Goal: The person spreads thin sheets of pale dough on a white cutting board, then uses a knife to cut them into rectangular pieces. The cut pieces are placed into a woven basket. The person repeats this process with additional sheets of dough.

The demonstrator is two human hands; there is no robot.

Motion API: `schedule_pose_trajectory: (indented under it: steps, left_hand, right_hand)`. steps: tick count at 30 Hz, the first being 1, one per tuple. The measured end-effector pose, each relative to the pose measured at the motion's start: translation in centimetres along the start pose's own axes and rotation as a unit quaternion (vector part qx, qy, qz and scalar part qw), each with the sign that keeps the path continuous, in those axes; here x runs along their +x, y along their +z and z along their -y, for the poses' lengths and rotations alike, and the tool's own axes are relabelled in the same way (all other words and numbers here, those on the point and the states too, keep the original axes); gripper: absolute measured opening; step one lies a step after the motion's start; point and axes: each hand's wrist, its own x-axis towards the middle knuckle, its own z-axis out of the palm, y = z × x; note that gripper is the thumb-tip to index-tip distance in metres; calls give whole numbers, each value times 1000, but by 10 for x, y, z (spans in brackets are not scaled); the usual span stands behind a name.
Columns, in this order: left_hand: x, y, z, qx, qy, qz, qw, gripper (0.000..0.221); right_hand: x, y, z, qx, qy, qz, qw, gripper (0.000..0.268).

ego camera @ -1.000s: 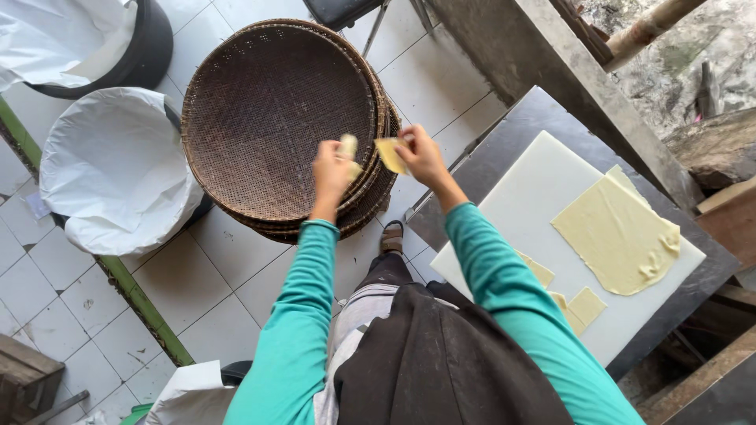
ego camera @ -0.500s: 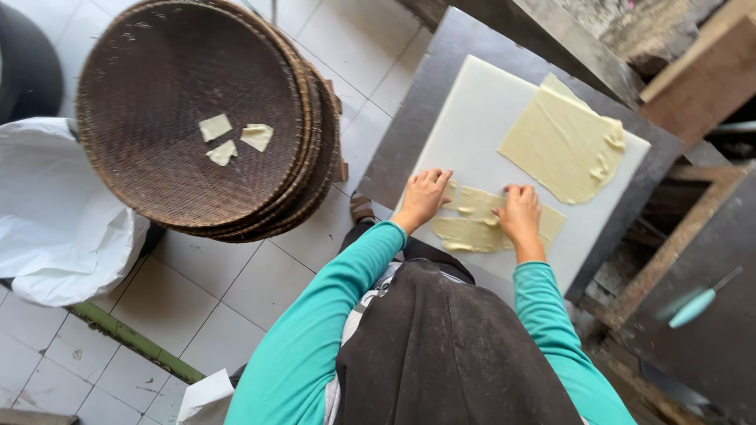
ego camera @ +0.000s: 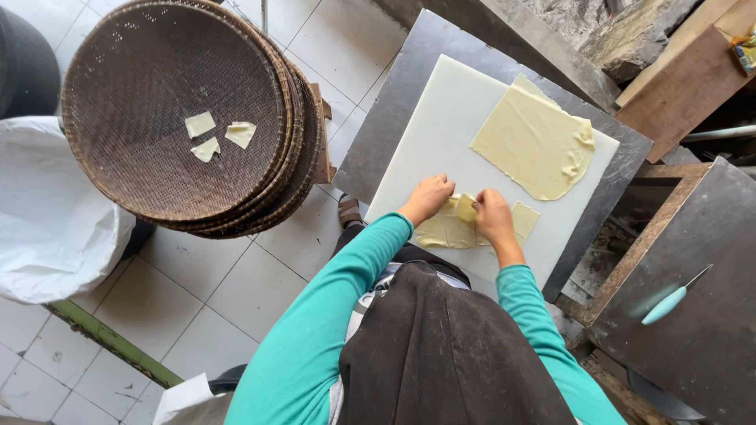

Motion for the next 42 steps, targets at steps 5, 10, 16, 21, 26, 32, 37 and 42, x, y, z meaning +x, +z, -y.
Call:
schedule_pose_trajectory:
  steps: [5, 10, 16, 21, 26, 32, 37, 42]
  left_hand:
    - [-23, -8, -5, -188, -37, 56, 980, 23]
    - [-53, 10, -3, -38, -72, 70, 994, 51]
    - [-61, 59, 13, 91, -42, -25, 995, 10]
    - [-67, 79, 21, 50, -26, -42, 998, 15]
    - [-68, 58, 42, -60, -110, 17, 992, 23]
    - [-139, -116, 159, -134, -318, -92, 934, 37]
    - [-205, -310, 232, 51, -509, -383, 769, 56]
    - [-211, -342, 205, 213, -386, -603, 665, 92]
  right_hand:
    - [-21, -33, -21, 257, 103, 216, 936, 25]
    - [-30, -36, -13, -45, -30, 100, 994, 53]
    - [-51, -31, -1, -78, -142, 27, 986, 25]
    - [-54, 0, 16, -102, -81, 67, 989, 35]
    - [-30, 26, 32, -32, -135, 118, 983, 31]
    - [92, 108, 210, 152, -158, 243, 945, 26]
    - [168, 134, 393, 219, -226, 117, 942, 71]
    - [165, 89, 385, 218, -291, -38, 931, 81]
